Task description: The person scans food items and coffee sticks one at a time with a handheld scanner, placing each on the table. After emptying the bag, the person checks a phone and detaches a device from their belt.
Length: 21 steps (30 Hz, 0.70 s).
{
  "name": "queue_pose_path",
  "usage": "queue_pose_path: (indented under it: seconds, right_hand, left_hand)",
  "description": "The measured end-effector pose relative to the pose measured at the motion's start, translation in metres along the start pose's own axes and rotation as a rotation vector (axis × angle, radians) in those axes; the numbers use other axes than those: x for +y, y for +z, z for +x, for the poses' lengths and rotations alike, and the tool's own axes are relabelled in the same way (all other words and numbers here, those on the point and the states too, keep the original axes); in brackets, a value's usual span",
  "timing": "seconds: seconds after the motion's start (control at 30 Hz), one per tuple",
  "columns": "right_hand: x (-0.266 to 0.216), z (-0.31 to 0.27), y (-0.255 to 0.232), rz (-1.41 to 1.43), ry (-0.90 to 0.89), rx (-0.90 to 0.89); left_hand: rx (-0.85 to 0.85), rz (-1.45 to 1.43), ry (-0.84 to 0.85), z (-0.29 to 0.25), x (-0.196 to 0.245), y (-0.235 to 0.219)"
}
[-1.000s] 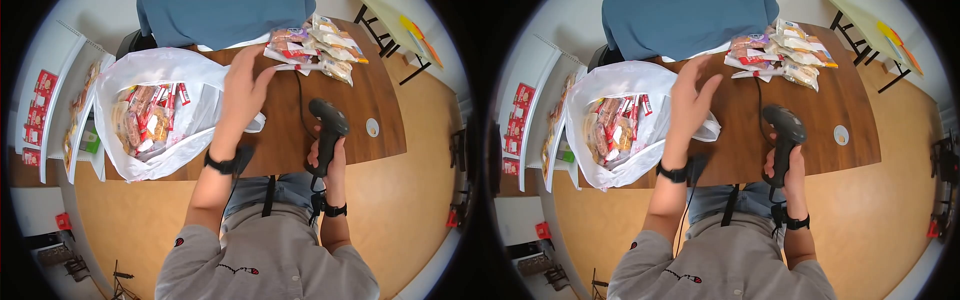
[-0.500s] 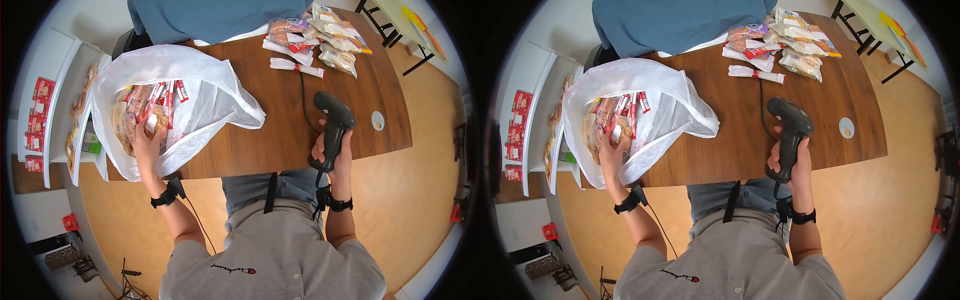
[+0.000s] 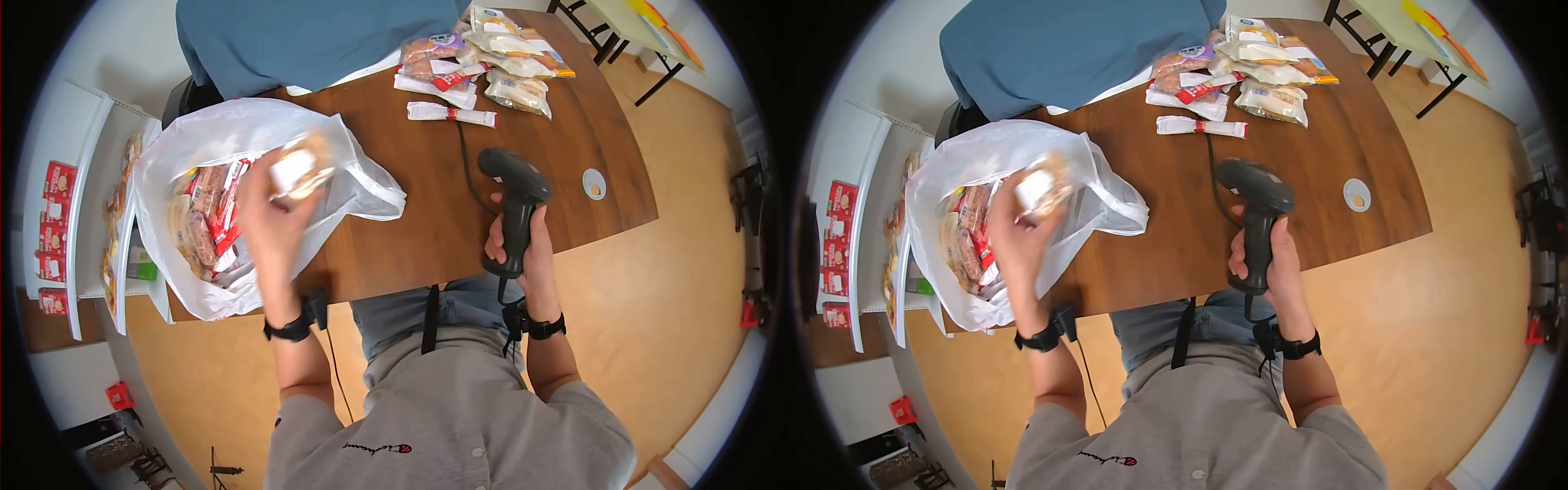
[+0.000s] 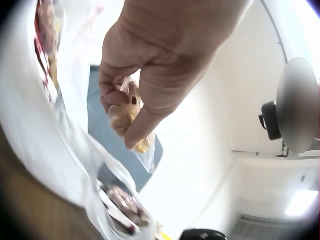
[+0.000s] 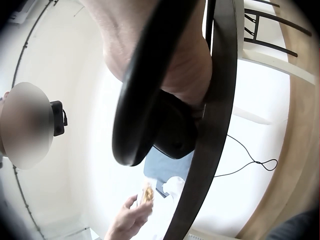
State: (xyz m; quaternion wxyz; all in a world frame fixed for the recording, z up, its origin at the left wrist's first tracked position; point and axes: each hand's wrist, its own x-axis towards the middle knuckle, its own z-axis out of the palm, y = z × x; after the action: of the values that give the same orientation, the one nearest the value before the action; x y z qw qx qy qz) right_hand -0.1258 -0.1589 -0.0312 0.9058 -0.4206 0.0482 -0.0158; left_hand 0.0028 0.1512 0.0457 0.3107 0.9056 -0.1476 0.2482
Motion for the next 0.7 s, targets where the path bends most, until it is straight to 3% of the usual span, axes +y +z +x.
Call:
queue_pose_path:
  seconds: [0.03,0.13,0.27,0.33,0.7]
  right_hand:
    - [0.0,0.0,0.003,-0.009,-0.005,0.0]
    - [0.0,-0.006,0.013,-0.224,-0.032,0.01]
    - [-0.007,-0.017,0.037,-0.362,-0.035,-0.038]
    - [-0.006,-0.017,0.042,-0.38,-0.095,-0.181]
    - [-0.006,-0.011,0.04,-0.339,-0.063,-0.158]
  left_hand:
    - [-0.04,-0.018,0.081,0.006,0.019,0.015]
    - [-0.145,-0.226,0.052,0.014,0.061,0.053]
    - [-0.218,-0.277,0.1,0.016,0.089,0.082]
    - [-0.24,-0.282,0.142,0.013,0.092,0.089]
    - [-0.344,-0.294,0.22,0.005,0.093,0.09]
